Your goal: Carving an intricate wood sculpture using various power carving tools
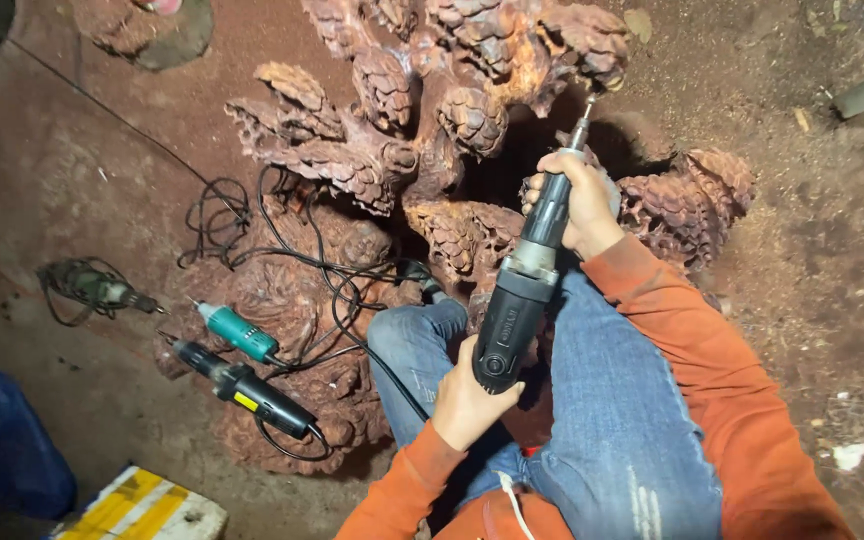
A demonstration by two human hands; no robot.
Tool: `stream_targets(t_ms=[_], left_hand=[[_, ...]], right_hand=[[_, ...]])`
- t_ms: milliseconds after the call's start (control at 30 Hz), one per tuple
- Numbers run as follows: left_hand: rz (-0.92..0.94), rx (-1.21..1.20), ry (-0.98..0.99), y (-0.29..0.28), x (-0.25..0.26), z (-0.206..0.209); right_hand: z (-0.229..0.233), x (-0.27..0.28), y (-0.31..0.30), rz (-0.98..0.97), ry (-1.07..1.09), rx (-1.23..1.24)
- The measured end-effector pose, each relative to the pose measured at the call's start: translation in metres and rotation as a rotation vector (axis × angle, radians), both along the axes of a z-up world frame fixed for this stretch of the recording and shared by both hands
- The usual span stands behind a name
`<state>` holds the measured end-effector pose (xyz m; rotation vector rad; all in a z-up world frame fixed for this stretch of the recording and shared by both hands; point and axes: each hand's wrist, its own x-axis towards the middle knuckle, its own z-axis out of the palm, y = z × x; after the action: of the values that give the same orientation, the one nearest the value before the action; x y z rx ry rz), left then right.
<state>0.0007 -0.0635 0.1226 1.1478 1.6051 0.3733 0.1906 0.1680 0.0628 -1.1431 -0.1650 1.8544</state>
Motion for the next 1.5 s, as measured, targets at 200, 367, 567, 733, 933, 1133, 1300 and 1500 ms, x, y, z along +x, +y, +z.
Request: stream_targets(t_ms=[200,367,567,733,933,1133,1300,1500], left_hand=[[-0.073,-0.053,0.154,0.016,-0.007,0.02],[-0.086,-0.057,0.18,0.021,-0.006,0.028],[-0.125,-0.103,0.241,0.031,-0.012,0.049],[-0.163,-0.1,0.312,0.051,-0.02,0.085],[-0.253,-0.399,0.574,0.08,-0.02,0.132],[-0.332,-0.398,0.689,0.106,-0.015,0.176],[-0.32,-0.349,0.698,0.117,-0.006,0.204],[-0.352,-0.329,0.713,0.125,0.004,0.218]], right_hand=[[-0.008,-0.004,0.01,-0.022,0.052,-0.009],[-0.006,-0.003,0.016,-0.027,0.095,-0.02],[-0.008,-0.008,0.022,-0.021,0.16,-0.034],[0.009,-0.016,0.029,-0.053,0.241,-0.052],[0.014,-0.025,0.038,-0.107,0.27,-0.101],[0.016,-0.029,0.051,-0.148,0.423,-0.149],[0.013,-0.033,0.059,-0.197,0.493,-0.131],[0.014,-0.033,0.065,-0.204,0.53,-0.123]])
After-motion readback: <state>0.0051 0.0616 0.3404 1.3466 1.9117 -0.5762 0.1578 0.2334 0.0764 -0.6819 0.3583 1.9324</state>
